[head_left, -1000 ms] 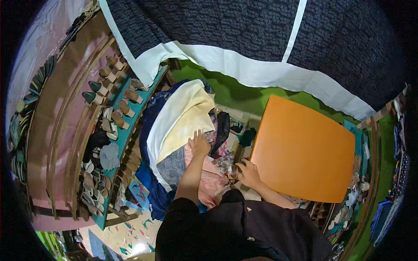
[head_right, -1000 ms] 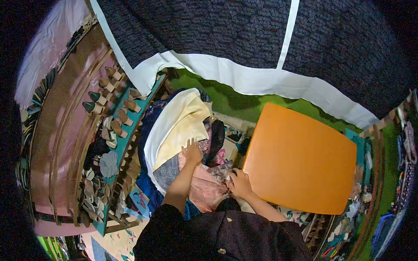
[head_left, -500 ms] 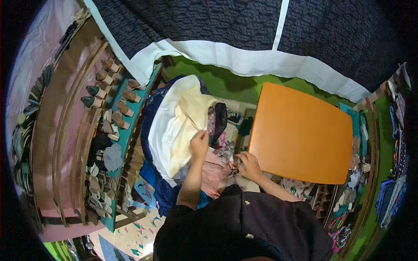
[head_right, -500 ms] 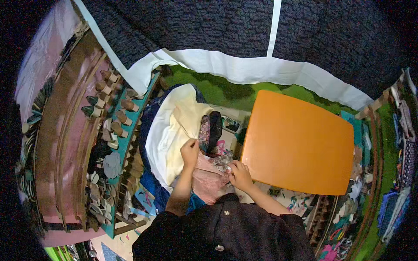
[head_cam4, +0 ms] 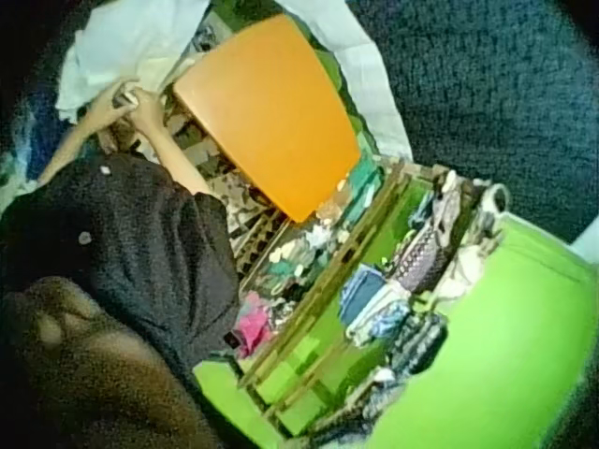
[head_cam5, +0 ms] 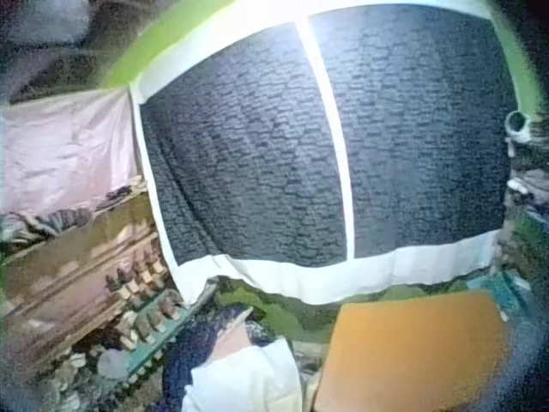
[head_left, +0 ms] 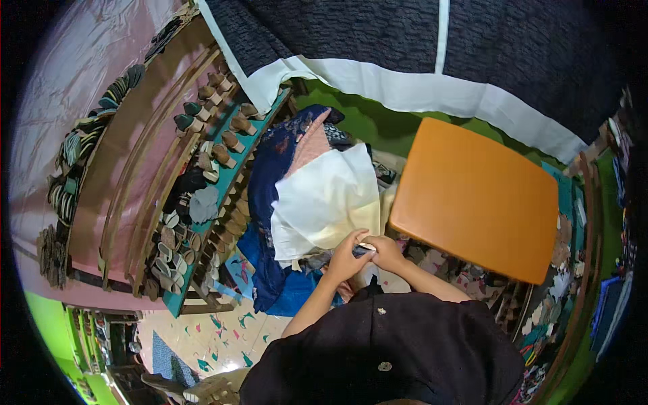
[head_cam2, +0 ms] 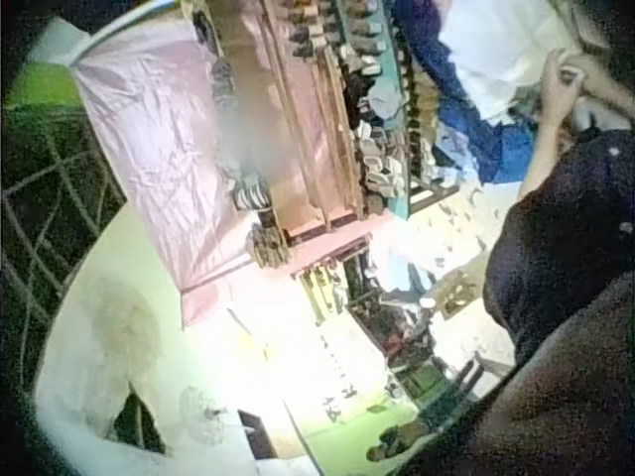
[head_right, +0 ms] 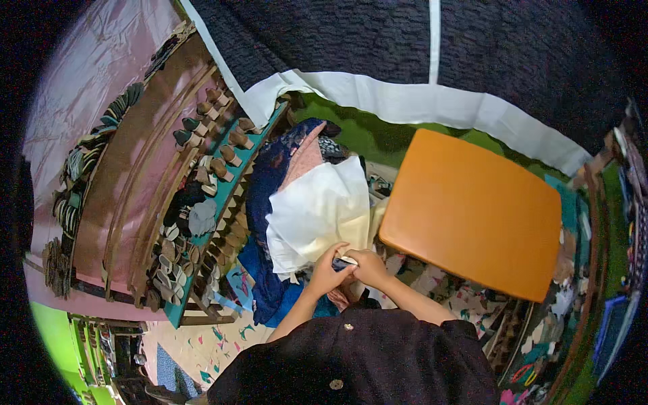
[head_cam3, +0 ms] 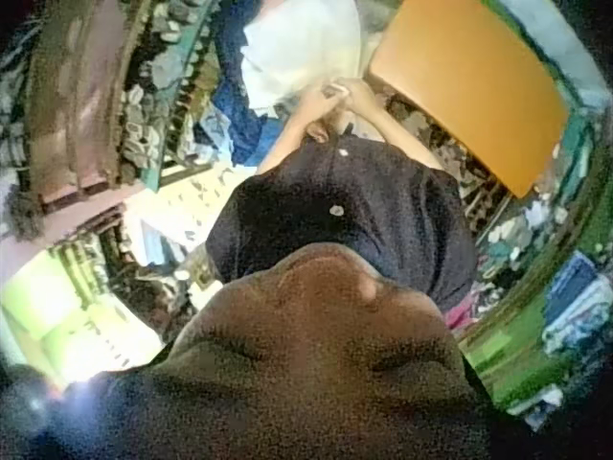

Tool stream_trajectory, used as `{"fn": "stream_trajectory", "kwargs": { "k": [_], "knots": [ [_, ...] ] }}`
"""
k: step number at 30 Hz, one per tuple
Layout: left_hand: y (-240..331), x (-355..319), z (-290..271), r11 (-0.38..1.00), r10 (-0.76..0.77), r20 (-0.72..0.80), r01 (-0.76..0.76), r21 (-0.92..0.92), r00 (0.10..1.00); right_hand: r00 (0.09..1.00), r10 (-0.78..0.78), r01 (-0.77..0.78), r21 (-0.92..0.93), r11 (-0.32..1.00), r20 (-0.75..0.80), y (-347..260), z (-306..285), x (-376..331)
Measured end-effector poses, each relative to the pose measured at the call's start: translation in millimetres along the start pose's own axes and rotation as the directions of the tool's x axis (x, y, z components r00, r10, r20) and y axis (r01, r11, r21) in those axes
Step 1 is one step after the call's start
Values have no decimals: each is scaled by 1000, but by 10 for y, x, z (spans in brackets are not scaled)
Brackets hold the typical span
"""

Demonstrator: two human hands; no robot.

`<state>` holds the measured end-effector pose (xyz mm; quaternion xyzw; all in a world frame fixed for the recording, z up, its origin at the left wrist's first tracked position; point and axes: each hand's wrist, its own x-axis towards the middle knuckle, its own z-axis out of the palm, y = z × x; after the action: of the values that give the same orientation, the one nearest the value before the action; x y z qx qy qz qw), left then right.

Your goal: Folding pieces of floral and patterned fabric on a table.

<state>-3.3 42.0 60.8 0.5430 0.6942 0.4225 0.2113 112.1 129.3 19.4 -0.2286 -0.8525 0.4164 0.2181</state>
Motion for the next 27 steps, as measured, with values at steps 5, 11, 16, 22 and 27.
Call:
{"fn": "stream_trajectory", "kwargs": {
  "k": [5,11,16,22,27],
  "knots": [
    [315,-410,296,994,35,96,-24,-108,995,959,166,-216,214,953,228,-239,-391,-794],
    [534,-858,1020,997,72,27,-72,-4,997,894,355,-114,627,771,-274,-358,-1116,-1660],
    [764,-1153,1490,953,298,225,-303,-12,928,773,451,26,732,681,-447,-641,-1695,-2295],
    [1081,-1334,1844,961,230,245,-181,-207,942,724,456,93,729,678,-517,-756,-1939,-2909],
    [1461,-1112,1894,774,633,378,-554,-306,676,690,465,61,684,727,-555,-912,-1878,-3112]
  ]
}}
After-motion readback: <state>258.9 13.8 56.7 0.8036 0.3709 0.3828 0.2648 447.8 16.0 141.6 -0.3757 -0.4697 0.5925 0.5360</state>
